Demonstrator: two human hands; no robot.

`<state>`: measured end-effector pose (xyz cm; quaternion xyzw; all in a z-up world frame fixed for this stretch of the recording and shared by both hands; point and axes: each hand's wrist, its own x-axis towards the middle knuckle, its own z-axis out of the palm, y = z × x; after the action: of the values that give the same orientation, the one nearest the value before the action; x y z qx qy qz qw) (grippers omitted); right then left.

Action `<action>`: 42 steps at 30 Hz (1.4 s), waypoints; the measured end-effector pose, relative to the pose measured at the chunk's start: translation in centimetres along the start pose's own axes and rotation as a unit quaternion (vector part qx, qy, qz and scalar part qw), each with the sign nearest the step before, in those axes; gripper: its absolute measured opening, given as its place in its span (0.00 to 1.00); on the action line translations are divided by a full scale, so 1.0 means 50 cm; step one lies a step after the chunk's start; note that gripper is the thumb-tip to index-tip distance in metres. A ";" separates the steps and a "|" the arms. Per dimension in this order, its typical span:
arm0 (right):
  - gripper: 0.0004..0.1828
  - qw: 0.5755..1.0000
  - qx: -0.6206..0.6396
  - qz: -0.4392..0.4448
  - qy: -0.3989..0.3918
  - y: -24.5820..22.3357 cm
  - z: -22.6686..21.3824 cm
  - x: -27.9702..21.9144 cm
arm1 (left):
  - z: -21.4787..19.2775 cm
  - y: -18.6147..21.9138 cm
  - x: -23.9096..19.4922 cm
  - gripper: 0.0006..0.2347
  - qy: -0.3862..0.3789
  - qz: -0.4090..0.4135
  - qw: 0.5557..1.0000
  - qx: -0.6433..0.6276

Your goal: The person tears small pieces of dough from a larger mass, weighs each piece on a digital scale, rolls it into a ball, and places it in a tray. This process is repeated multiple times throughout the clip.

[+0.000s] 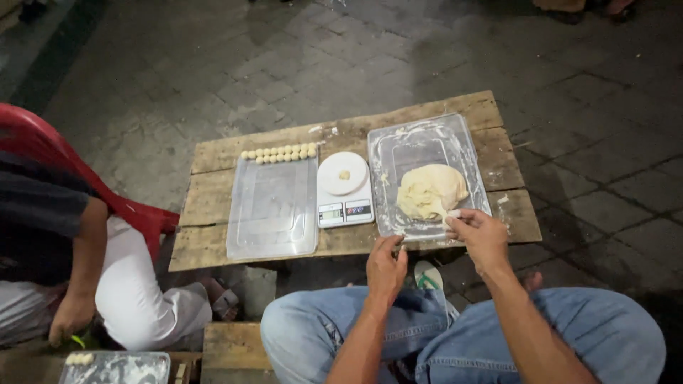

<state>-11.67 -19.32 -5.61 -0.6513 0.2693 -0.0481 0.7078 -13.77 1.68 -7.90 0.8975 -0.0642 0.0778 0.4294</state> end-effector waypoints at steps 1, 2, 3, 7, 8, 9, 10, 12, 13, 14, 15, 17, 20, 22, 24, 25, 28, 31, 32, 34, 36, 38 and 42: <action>0.19 1.000 0.021 -0.015 0.001 0.010 -0.008 0.009 | -0.001 0.002 0.001 0.11 0.005 -0.007 1.000 -0.020; 0.19 0.999 0.042 -0.029 0.002 0.020 -0.015 0.018 | -0.001 0.004 0.002 0.11 0.010 -0.014 0.999 -0.040; 0.19 0.999 0.043 -0.028 0.002 0.011 -0.015 0.003 | -0.001 0.009 0.001 0.11 0.009 -0.014 0.999 -0.039; 0.16 0.999 -0.032 -0.031 -0.021 0.024 -0.018 -0.016 | 0.017 0.006 0.008 0.11 -0.001 -0.011 0.996 -0.087; 0.15 0.996 -0.086 -0.020 -0.024 0.042 -0.023 -0.013 | 0.027 -0.001 0.008 0.11 -0.004 -0.011 0.994 -0.106; 0.15 0.996 -0.084 -0.020 -0.025 0.046 -0.020 -0.015 | 0.021 0.017 0.013 0.11 -0.004 -0.010 0.994 -0.105; 0.18 0.999 -0.026 0.007 -0.025 0.050 -0.017 -0.015 | 0.016 0.034 0.018 0.11 -0.008 -0.005 0.991 -0.134; 0.22 0.999 0.028 0.043 -0.015 0.066 -0.021 -0.032 | 0.008 0.072 0.009 0.12 -0.024 -0.006 0.985 -0.168; 0.15 0.995 0.088 0.031 -0.029 0.062 -0.010 -0.026 | -0.002 0.092 0.017 0.12 -0.028 0.002 0.985 -0.172; 0.09 0.988 0.147 0.019 -0.043 0.059 0.002 -0.020 | -0.013 0.111 0.026 0.13 -0.032 0.011 0.984 -0.177; 0.09 0.988 0.144 0.027 -0.044 0.053 0.006 -0.025 | -0.016 0.114 0.024 0.13 -0.033 0.001 0.984 -0.177; 0.16 0.980 0.175 0.049 -0.078 0.030 0.019 -0.018 | -0.020 0.125 0.043 0.13 0.007 0.010 0.984 -0.177; 0.16 0.977 0.191 0.056 -0.077 -0.010 0.026 -0.032 | -0.030 0.135 0.065 0.14 0.030 0.039 0.984 -0.170; 0.16 0.977 0.195 0.049 -0.076 0.012 0.017 -0.016 | -0.022 0.137 0.080 0.16 0.038 0.072 0.988 -0.134; 0.16 0.976 0.196 0.050 -0.078 0.034 0.011 -0.010 | -0.021 0.141 0.084 0.18 0.047 0.098 0.990 -0.095; 0.19 0.977 0.190 0.029 -0.087 0.041 0.010 -0.007 | -0.021 0.148 0.088 0.16 0.058 0.116 0.989 -0.075; 0.27 0.981 0.162 -0.012 -0.107 0.020 0.015 -0.018 | -0.011 0.144 0.101 0.12 0.071 0.128 0.987 -0.059; 0.32 0.984 0.126 -0.034 -0.124 -0.004 0.020 -0.031 | 0.008 0.123 0.113 0.07 0.068 0.102 0.989 -0.086; 0.34 0.985 0.112 -0.038 -0.129 -0.009 0.022 -0.032 | 0.015 0.115 0.118 0.07 0.062 0.080 0.989 -0.108; 0.33 0.985 0.107 -0.048 -0.123 0.000 0.021 -0.030 | 0.014 0.112 0.120 0.06 0.040 0.016 0.987 -0.156; 0.33 0.986 0.103 -0.061 -0.119 0.006 0.025 -0.024 | 0.021 0.093 0.129 0.06 0.020 -0.046 0.978 -0.202; 0.27 0.982 0.134 -0.080 -0.104 0.015 0.025 -0.021 | 0.038 0.059 0.132 0.10 -0.036 -0.235 0.899 -0.369; 0.27 0.986 0.104 -0.114 -0.069 0.029 0.028 -0.007 | 0.033 0.060 0.126 0.13 -0.026 -0.328 0.792 -0.514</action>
<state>-11.77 -17.73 -6.84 -0.6025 0.1376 -0.1111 0.7783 -8.00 -1.78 -5.39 0.5137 0.1922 -0.1355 0.8251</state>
